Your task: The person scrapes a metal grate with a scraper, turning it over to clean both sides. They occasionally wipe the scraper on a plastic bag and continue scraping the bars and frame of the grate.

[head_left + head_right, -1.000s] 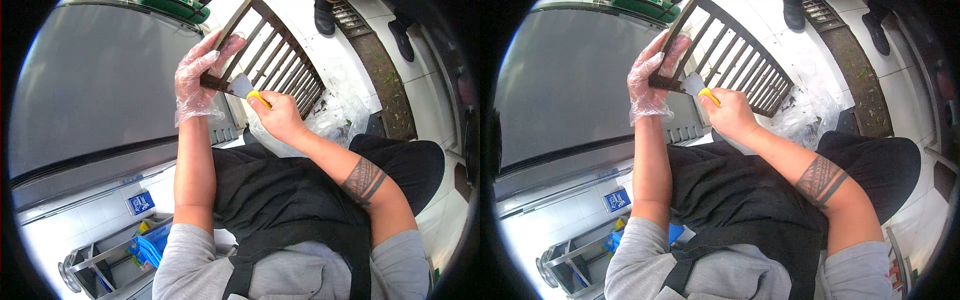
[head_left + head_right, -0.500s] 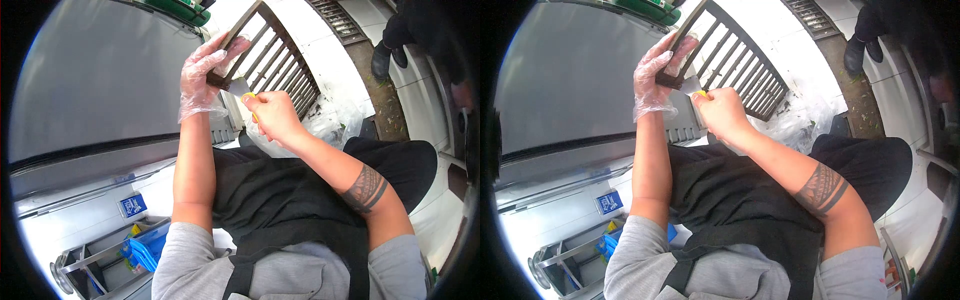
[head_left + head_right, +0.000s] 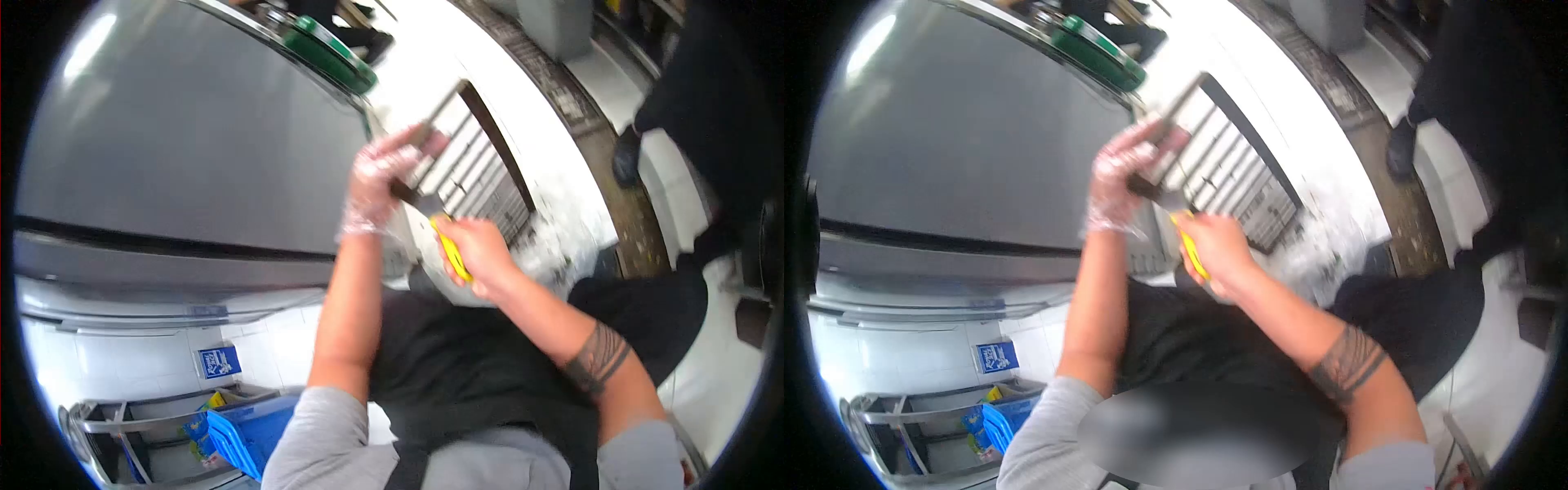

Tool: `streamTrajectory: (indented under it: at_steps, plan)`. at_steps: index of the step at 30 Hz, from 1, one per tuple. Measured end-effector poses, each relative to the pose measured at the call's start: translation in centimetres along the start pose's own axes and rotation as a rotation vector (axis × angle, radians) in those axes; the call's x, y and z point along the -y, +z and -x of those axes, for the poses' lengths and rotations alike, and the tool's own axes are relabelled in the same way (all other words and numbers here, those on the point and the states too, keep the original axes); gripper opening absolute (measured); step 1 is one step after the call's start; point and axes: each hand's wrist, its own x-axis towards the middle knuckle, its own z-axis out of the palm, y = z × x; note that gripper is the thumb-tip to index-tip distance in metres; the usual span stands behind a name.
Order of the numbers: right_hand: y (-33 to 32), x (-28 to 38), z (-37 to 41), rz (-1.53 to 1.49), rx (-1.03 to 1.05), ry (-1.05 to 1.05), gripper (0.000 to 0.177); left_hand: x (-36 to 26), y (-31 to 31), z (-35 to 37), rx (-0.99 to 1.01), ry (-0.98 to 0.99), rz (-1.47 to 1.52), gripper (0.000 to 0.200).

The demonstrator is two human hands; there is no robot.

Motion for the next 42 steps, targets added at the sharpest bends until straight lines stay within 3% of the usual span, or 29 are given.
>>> streamTrajectory:
  at_steps: [9, 11, 13, 16, 17, 19, 21, 22, 26, 28, 29, 30, 31, 32, 34, 37, 42]
  plan:
    - [0.6, -1.6, 0.5, -0.315, 0.039, 0.131, 0.035, -0.7, 0.9, 0.5, -0.001, -0.036, 0.073, 0.054]
    - [-0.5, -2.2, -0.3, -0.614, 0.162, 0.219, 0.034, -0.4, 0.9, 0.7, -0.008, -0.038, 0.072, 0.053]
    - [-1.2, -1.7, -0.4, -0.649, 0.179, 0.219, 0.035, -0.5, 0.8, 0.6, -0.015, -0.039, 0.073, 0.053]
    - [-2.2, -0.2, 1.3, -0.216, 0.016, 0.095, 0.032, -1.0, 1.4, 0.9, -0.042, -0.055, 0.081, 0.052]
    - [-3.2, -0.4, 1.0, -0.217, -0.002, 0.109, 0.032, -0.8, 1.0, 0.7, -0.036, -0.061, 0.076, 0.053]
    - [-6.1, -1.6, 0.9, 1.221, -0.216, -0.633, 0.029, -0.7, 1.1, 0.8, -0.044, -0.046, 0.073, 0.053]
    - [-8.1, -0.1, 2.4, 1.561, -0.283, -0.773, 0.027, -0.5, 0.8, 0.6, -0.031, -0.042, 0.070, 0.053]
    - [-8.4, 0.9, 2.9, 1.652, -0.350, -0.681, 0.024, -0.5, 1.0, 0.5, -0.055, -0.050, 0.069, 0.055]
    - [-8.5, 4.0, 3.0, 1.621, -0.317, -0.497, 0.019, -0.1, 0.6, 0.2, -0.016, -0.030, 0.077, 0.060]
    - [-8.0, 4.9, 2.4, 1.516, -0.212, -0.785, 0.011, -0.2, 0.8, 0.3, -0.029, -0.024, 0.054, 0.059]
    - [-7.6, 5.5, 2.0, 1.506, -0.214, -0.772, 0.011, -0.2, 0.8, 0.4, -0.044, -0.029, 0.041, 0.059]
    - [-7.2, 6.1, 1.5, 1.487, -0.149, -0.920, 0.009, -0.1, 0.6, 0.3, -0.030, -0.031, 0.052, 0.059]
    - [-7.0, 6.5, 0.8, 1.462, -0.082, -1.069, 0.009, 0.0, 0.6, 0.2, -0.031, -0.042, 0.049, 0.059]
    - [-6.9, 6.9, 0.0, 1.456, -0.082, -1.061, 0.009, 0.0, 0.6, 0.1, -0.032, -0.032, 0.088, 0.054]
    - [-6.9, 7.5, -1.6, 1.479, 0.012, -1.341, 0.016, 0.2, 0.3, 0.0, -0.032, -0.013, 0.127, 0.050]
    - [-7.3, 8.2, -3.3, 1.542, 0.067, -1.464, 0.021, 0.2, 0.1, -0.1, -0.022, -0.025, 0.132, 0.051]
    - [-7.0, 9.2, -4.7, 1.516, 0.197, -1.489, 0.023, 0.1, 0.5, -0.1, -0.017, -0.030, 0.113, 0.055]
